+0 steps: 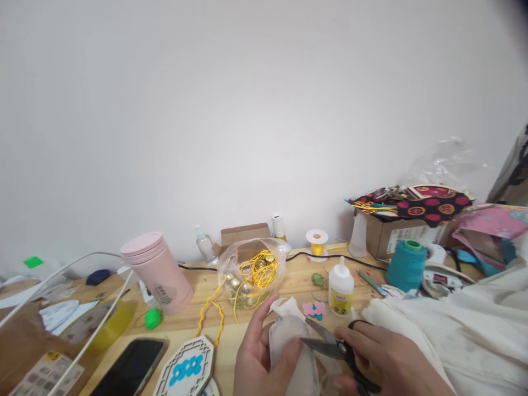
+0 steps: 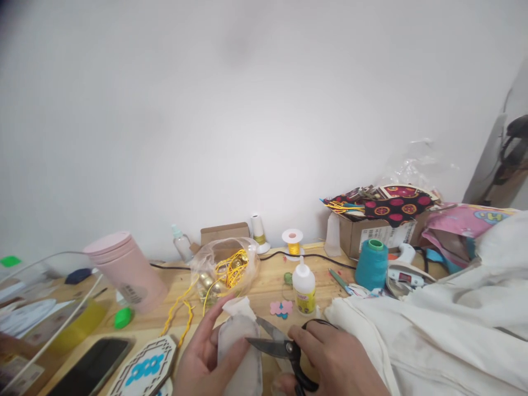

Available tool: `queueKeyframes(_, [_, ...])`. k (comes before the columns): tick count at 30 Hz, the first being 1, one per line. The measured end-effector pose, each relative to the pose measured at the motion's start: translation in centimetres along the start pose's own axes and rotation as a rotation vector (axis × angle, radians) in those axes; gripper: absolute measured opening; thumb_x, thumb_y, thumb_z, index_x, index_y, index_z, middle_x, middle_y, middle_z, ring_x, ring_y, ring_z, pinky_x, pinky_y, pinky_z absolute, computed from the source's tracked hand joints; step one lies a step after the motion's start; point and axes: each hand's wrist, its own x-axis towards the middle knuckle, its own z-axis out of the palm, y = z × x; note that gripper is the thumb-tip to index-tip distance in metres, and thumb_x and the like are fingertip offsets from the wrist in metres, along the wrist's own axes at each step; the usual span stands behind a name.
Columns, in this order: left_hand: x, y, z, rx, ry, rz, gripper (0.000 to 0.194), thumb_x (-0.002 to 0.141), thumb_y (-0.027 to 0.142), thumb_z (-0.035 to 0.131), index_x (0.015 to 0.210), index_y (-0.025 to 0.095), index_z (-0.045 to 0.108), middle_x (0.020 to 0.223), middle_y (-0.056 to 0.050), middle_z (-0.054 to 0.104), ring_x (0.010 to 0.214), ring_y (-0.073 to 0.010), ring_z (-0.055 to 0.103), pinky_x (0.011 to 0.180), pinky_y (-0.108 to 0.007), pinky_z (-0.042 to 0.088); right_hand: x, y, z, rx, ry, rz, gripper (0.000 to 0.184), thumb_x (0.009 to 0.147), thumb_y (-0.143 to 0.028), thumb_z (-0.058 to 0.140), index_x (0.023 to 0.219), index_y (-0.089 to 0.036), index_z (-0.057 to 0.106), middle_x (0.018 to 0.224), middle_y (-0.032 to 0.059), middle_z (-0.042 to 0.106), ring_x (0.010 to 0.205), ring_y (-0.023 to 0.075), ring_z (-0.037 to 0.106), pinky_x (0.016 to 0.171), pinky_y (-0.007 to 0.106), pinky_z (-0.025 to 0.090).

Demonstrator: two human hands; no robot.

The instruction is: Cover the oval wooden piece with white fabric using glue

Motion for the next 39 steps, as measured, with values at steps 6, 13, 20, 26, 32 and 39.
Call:
queueKeyframes(6, [0.02, 0.01, -0.01, 0.013, -0.019, -0.019, 0.079, 0.052, 0.028, 0.076, 0.118, 0.013, 0.035, 0.071, -0.007, 0.073, 0.067, -0.0225, 0.067, 0.059, -0.027, 0.051, 0.23, 0.11, 0.09, -0.050, 0.005, 0.001, 0.023, 0.064, -0.026, 0.069, 0.085, -0.025, 0.063, 0.066, -0.0025, 0.065, 0.053, 0.0149, 0.059, 0.044, 0.021, 0.043])
queueKeyframes(13, [0.19, -0.15, -0.25, 0.042, -0.030, -0.026, 0.088, 0.054, 0.029, 0.075, 0.126, 0.013, 0.027, 0.071, -0.006, 0.072, 0.064, -0.0212, 0.065, 0.058, -0.028, 0.052, -0.09, 0.27, 0.35, -0.073, 0.015, -0.023, 0.027, 0.066, -0.029, 0.068, 0.092, -0.025, 0.062, 0.069, -0.0020, 0.065, 0.057, 0.0162, 0.061, 0.047, 0.022, 0.045])
queueKeyframes(20, [0.26, -0.24, -0.37, 0.066, -0.050, -0.026, 0.088, 0.056, 0.030, 0.074, 0.127, 0.013, 0.026, 0.071, -0.006, 0.072, 0.063, -0.0196, 0.064, 0.059, -0.027, 0.051, -0.16, 0.37, 0.38, -0.072, -0.025, -0.003, 0.023, 0.068, -0.028, 0.067, 0.090, -0.025, 0.061, 0.073, -0.0024, 0.067, 0.061, 0.0164, 0.063, 0.048, 0.022, 0.047])
queueKeyframes(26, [0.12, -0.10, -0.15, 0.035, -0.053, -0.036, 0.088, 0.055, 0.030, 0.075, 0.127, 0.011, 0.026, 0.073, -0.007, 0.072, 0.065, -0.0197, 0.065, 0.060, -0.026, 0.051, -0.32, 0.56, 0.53, -0.121, 0.009, -0.038, 0.023, 0.069, -0.029, 0.066, 0.090, -0.024, 0.060, 0.070, -0.0026, 0.067, 0.059, 0.0166, 0.063, 0.047, 0.022, 0.048])
queueKeyframes(32, [0.09, -0.12, -0.20, 0.019, -0.043, -0.058, 0.090, 0.054, 0.029, 0.075, 0.128, 0.013, 0.026, 0.074, -0.008, 0.072, 0.067, -0.0224, 0.065, 0.062, -0.031, 0.052, -0.48, 0.72, 0.37, -0.203, 0.070, -0.116, 0.023, 0.071, -0.031, 0.064, 0.092, -0.022, 0.059, 0.066, -0.0025, 0.065, 0.054, 0.0170, 0.062, 0.045, 0.024, 0.046])
queueKeyframes(39, [0.08, -0.15, -0.22, 0.020, -0.022, -0.042, 0.090, 0.054, 0.029, 0.075, 0.128, 0.012, 0.027, 0.069, -0.007, 0.072, 0.061, -0.0218, 0.065, 0.056, -0.030, 0.052, -0.54, 0.94, 0.56, -0.235, 0.108, -0.163, 0.023, 0.074, -0.031, 0.061, 0.094, -0.022, 0.056, 0.063, -0.0030, 0.062, 0.051, 0.0155, 0.061, 0.042, 0.024, 0.043])
